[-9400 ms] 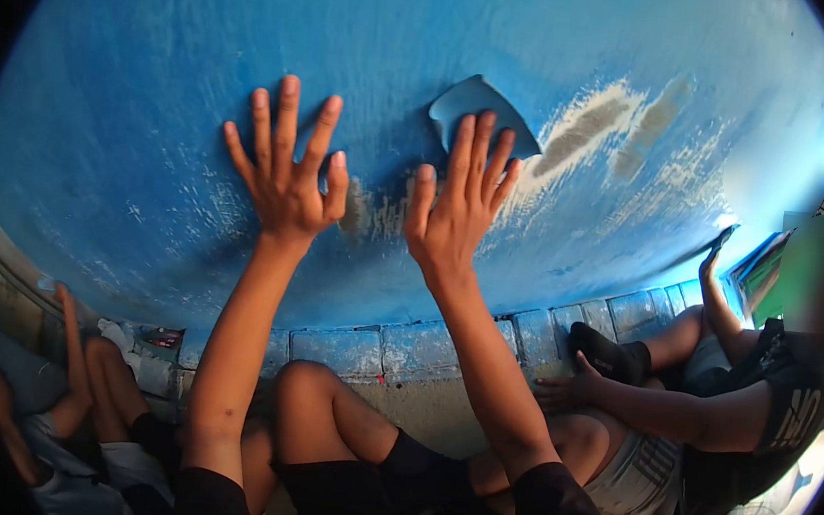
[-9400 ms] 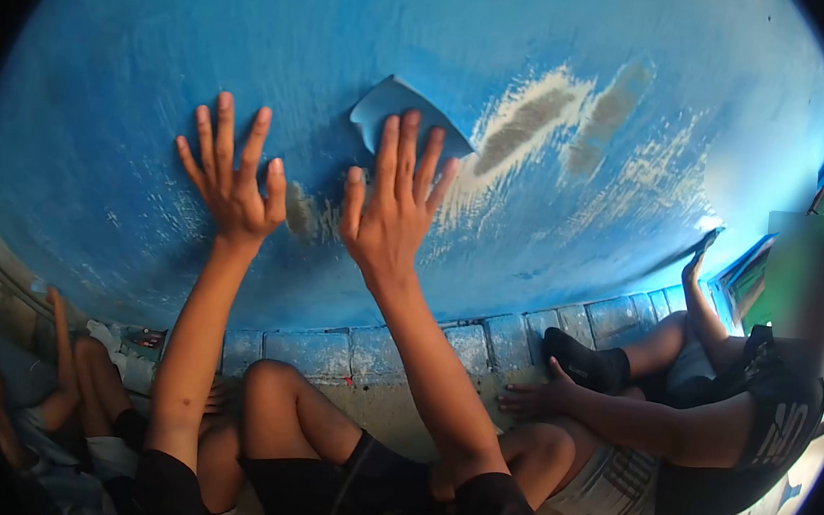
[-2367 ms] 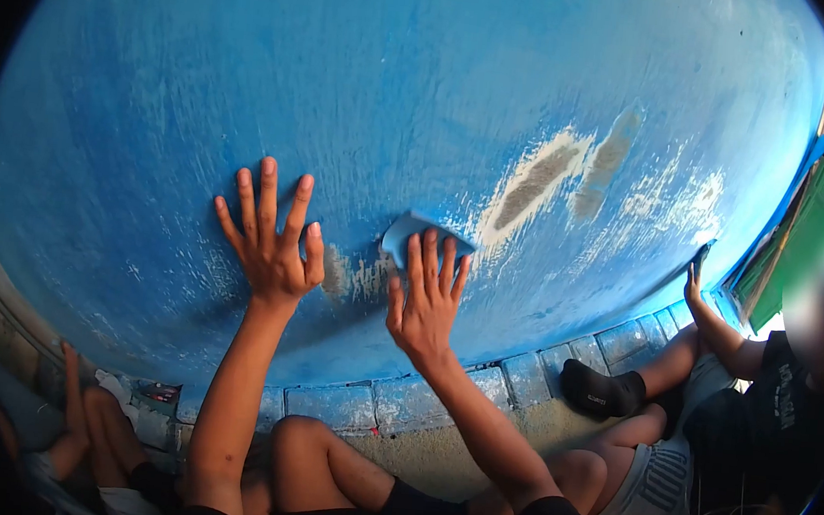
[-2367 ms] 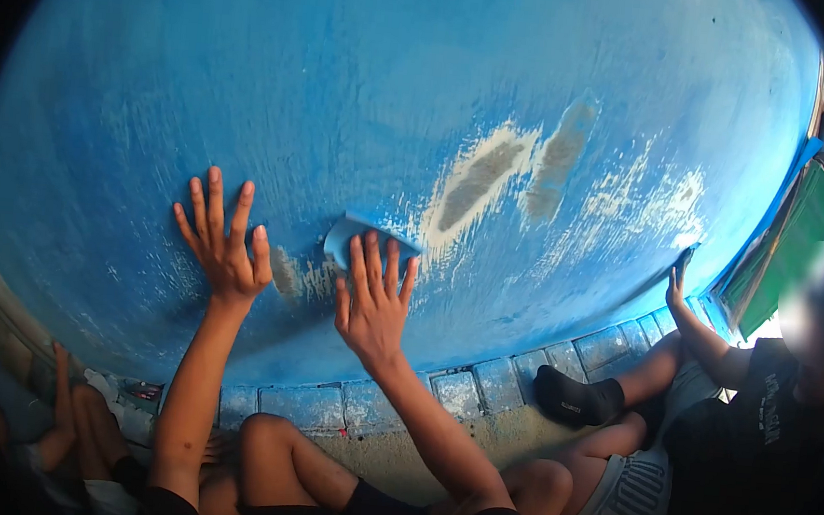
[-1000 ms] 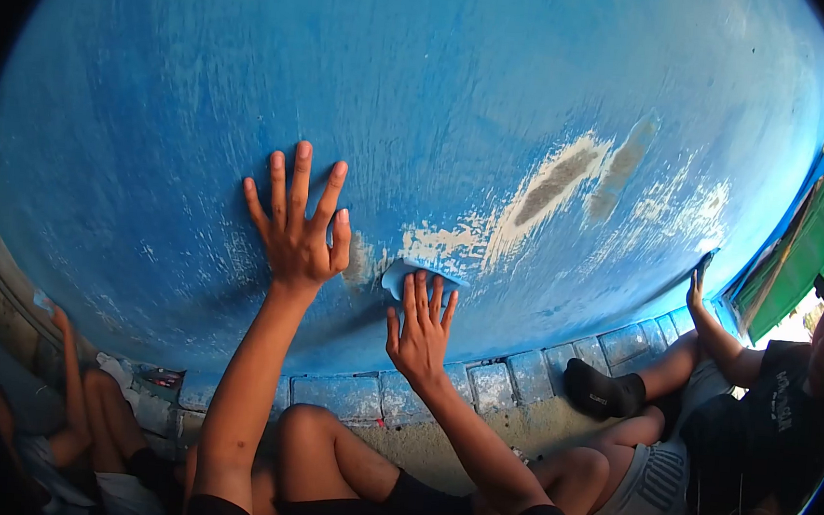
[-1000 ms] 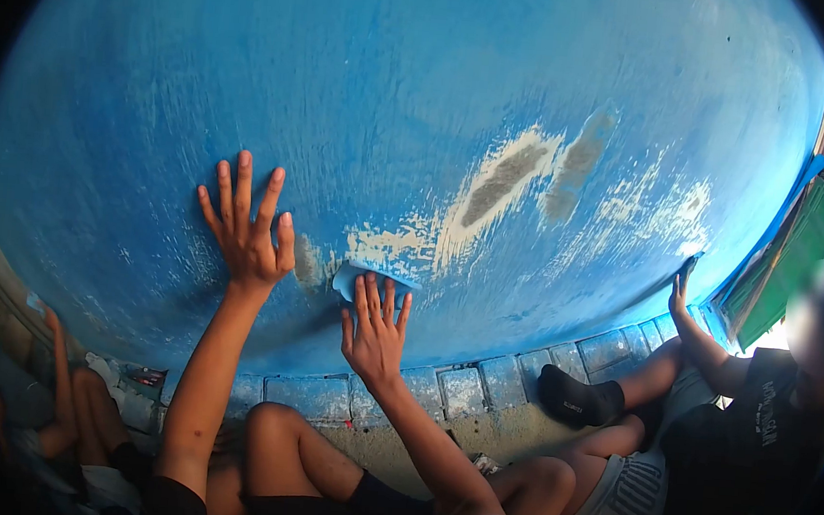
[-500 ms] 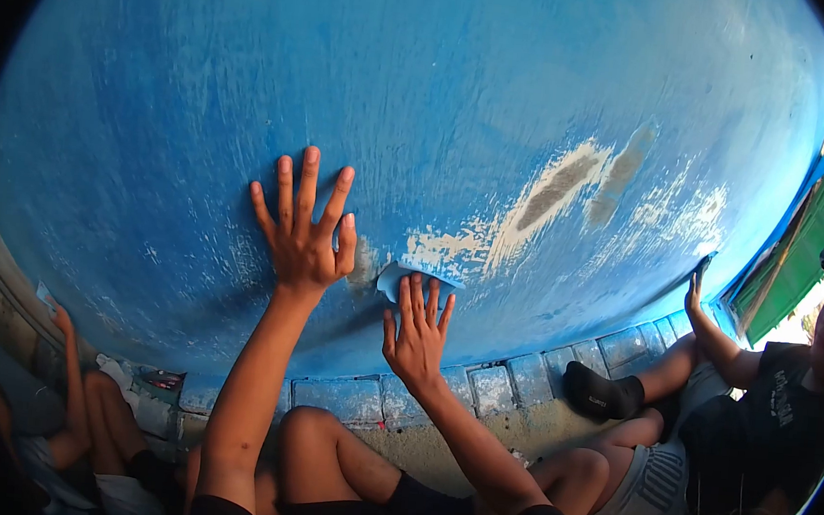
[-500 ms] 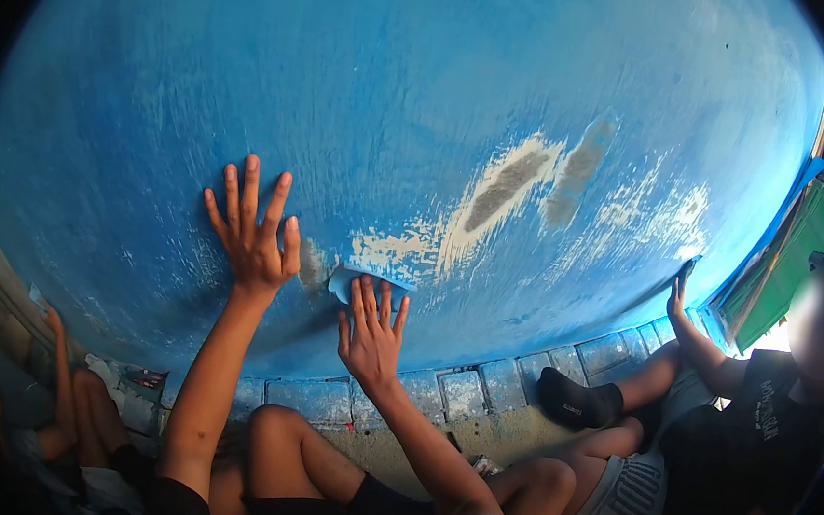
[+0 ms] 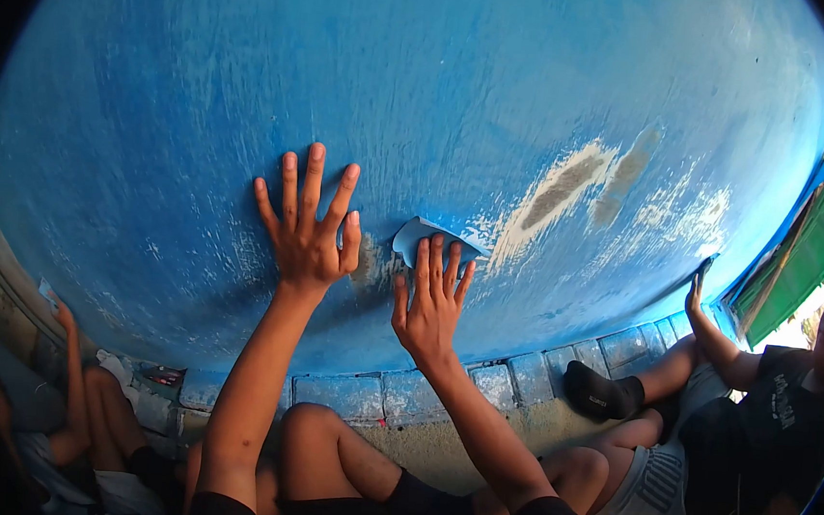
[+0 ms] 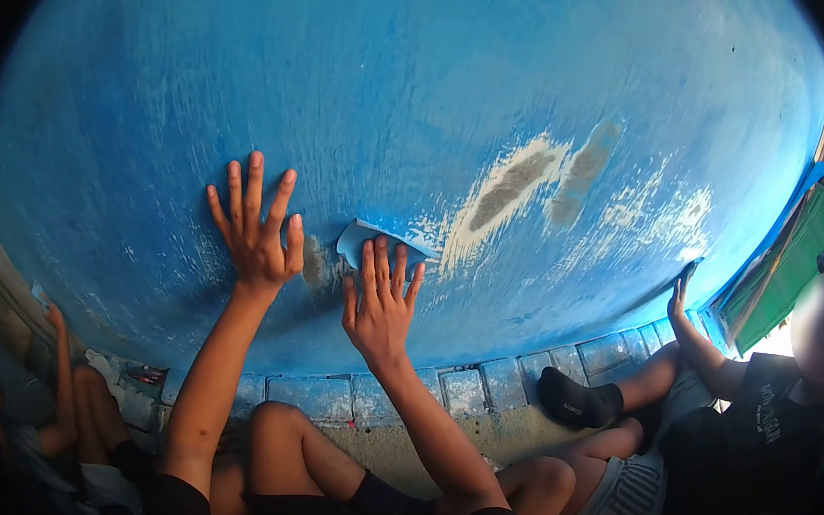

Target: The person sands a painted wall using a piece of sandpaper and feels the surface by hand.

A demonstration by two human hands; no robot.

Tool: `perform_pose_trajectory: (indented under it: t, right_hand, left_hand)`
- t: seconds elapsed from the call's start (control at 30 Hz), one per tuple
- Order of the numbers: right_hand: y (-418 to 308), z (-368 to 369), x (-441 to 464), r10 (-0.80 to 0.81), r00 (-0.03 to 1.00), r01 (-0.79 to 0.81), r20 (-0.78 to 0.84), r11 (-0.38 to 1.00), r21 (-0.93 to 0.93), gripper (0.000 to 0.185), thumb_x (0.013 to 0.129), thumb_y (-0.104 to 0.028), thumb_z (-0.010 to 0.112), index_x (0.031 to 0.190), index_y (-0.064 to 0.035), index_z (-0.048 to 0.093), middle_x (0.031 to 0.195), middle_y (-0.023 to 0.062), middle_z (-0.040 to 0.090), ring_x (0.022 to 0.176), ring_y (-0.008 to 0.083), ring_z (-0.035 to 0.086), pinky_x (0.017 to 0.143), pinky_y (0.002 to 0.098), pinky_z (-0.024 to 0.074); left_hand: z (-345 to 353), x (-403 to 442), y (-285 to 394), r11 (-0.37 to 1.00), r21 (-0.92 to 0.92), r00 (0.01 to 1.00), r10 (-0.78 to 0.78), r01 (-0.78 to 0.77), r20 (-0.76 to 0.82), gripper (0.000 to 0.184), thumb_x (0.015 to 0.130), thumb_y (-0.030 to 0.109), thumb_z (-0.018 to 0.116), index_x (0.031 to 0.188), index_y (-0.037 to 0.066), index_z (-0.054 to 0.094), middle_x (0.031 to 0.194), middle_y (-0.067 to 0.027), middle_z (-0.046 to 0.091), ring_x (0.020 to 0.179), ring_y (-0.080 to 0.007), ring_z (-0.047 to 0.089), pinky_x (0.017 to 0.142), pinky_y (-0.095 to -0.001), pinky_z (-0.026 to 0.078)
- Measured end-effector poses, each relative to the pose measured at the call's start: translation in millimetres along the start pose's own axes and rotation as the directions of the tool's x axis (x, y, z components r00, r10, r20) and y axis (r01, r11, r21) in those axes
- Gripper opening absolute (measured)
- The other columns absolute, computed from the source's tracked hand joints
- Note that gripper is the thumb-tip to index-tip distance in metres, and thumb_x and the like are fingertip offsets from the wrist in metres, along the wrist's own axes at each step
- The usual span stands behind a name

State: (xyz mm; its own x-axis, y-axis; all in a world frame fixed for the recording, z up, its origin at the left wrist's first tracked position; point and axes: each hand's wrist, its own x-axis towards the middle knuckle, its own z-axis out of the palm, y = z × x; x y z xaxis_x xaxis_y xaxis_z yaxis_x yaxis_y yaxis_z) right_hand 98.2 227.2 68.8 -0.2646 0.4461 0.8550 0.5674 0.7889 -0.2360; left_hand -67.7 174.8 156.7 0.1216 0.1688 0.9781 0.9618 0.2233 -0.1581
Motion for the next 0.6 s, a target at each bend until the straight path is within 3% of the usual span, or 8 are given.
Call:
perform_pose_trajectory:
  t: [0.37,0.6]
  right_hand:
    - [8,3,-23,0.005,0.997,-0.008,0.073,0.999,0.046,0.057,0.096,-0.026,0.053,0.147,-0.0052,0.039,0.153,0.0124,0.037,0.146,0.0354,0.023,0.118,0.0573,0.0053]
    - [18,4,-28,-0.048,0.994,0.052,0.1,0.998,-0.041,0.056,0.096,-0.025,0.052,0.147,-0.0048,0.039,0.153,0.0138,0.037,0.146,0.037,0.023,0.117,0.0578,0.0076]
  left_hand:
    - [-3,1,3,0.999,-0.034,0.999,-0.034,0.035,0.026,0.048,0.096,0.031,0.04,0.141,0.019,0.051,0.152,-0.0166,0.039,0.145,-0.0371,0.025,0.117,-0.0581,0.003]
    - [0,-2,-1,0.999,-0.027,0.999,-0.036,0.037,0.037,0.047,0.097,0.033,0.038,0.141,0.022,0.052,0.152,-0.0145,0.039,0.146,-0.0357,0.025,0.117,-0.0595,0.003]
